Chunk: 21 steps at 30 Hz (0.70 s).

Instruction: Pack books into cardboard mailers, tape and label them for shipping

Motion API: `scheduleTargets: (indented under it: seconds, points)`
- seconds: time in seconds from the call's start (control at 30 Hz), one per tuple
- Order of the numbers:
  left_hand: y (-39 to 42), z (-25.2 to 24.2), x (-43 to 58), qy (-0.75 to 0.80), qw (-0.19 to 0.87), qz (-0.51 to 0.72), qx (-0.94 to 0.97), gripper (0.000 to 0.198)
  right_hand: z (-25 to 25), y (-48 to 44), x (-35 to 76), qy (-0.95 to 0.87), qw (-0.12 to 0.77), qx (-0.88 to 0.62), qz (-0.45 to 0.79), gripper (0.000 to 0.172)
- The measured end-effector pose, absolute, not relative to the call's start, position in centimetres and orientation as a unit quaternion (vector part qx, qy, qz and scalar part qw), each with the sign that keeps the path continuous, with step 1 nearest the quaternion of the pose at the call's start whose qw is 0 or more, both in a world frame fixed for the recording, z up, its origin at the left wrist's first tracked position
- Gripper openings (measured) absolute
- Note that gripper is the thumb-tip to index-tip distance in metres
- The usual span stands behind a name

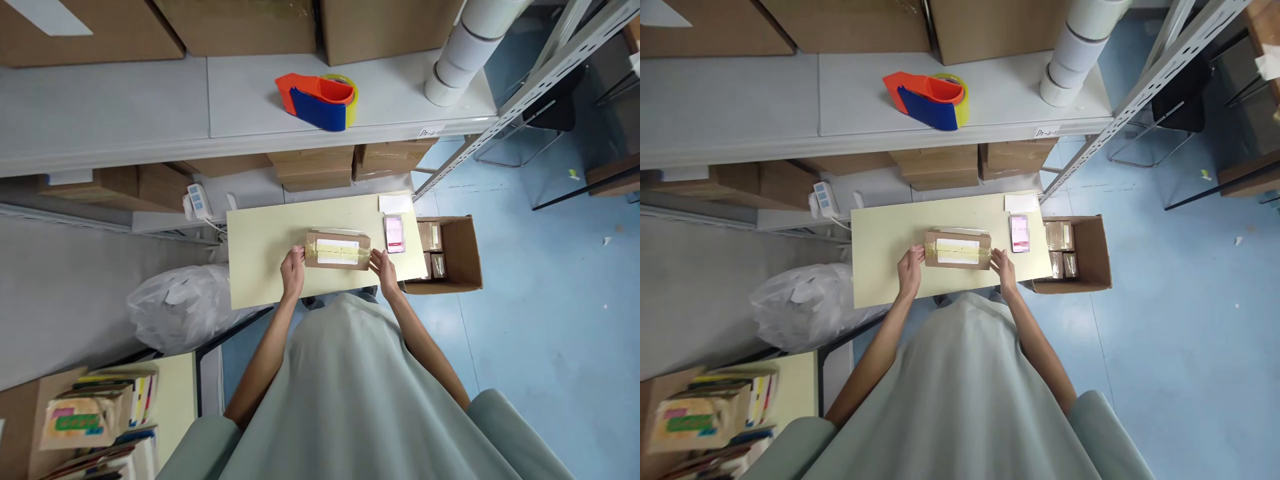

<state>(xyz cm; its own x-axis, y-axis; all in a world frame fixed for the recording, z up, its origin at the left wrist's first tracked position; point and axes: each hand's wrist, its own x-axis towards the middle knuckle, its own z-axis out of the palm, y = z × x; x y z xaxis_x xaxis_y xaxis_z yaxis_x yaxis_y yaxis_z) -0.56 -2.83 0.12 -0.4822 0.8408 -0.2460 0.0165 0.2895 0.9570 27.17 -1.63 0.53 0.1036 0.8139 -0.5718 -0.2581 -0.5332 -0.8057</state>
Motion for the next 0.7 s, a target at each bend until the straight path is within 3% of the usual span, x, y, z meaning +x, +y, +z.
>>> scheduleTargets:
  seconds: [0.17,0.43,0.7]
  points:
    - [-3.5,-1.8,-0.8,0.710,0.433,0.488,0.266,0.079,0.4,0.0,27.4,-0.266,0.416,-0.635,0.595,0.067]
    - [-4.1,-2.9,0.2,0.767,0.371,0.426,0.305,0.048,-0.1,0.8,27.1,-0.342,0.373,-0.657,0.558,0.060]
    - [-3.6,-2.9,1.0,0.784,0.335,0.413,0.321,0.043,-0.3,1.3,26.2,-0.433,0.308,-0.698,0.480,0.057]
